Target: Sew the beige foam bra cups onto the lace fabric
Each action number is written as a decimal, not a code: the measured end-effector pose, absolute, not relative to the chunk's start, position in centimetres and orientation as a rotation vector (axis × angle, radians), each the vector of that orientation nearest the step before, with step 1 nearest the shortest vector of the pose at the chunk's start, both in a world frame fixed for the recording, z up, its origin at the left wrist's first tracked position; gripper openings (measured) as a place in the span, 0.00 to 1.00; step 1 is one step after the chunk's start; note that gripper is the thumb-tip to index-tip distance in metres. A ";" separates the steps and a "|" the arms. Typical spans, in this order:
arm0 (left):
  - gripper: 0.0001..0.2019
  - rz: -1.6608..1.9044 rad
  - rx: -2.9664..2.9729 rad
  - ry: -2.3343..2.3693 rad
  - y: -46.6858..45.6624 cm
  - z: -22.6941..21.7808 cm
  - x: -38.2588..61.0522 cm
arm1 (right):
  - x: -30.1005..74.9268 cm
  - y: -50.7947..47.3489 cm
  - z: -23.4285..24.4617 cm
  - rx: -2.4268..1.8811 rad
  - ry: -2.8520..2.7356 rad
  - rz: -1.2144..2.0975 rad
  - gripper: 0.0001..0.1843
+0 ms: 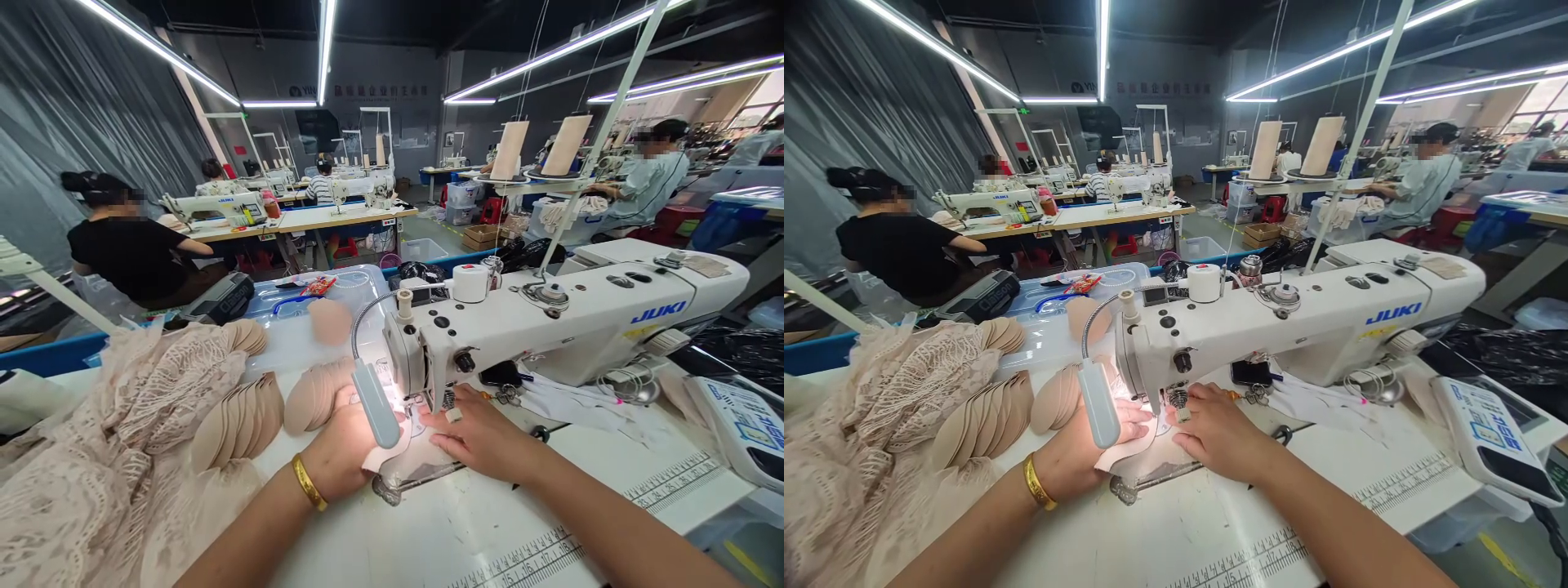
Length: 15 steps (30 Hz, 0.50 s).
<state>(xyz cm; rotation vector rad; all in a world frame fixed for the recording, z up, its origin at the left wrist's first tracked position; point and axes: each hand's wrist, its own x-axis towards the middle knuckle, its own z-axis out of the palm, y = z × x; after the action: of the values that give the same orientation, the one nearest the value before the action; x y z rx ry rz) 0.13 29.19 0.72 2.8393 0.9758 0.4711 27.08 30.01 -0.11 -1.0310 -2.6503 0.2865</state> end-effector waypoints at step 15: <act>0.09 0.601 2.865 0.991 29.3 0.0 0.0 | 27.7 30.1 -0.7 -1.019 -2.475 0.296 0.13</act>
<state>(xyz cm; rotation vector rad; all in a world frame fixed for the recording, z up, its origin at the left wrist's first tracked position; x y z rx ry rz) 0.03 29.27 0.03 2.8649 0.9909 0.6007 27.67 30.06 -0.73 -1.0190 -2.4747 0.2958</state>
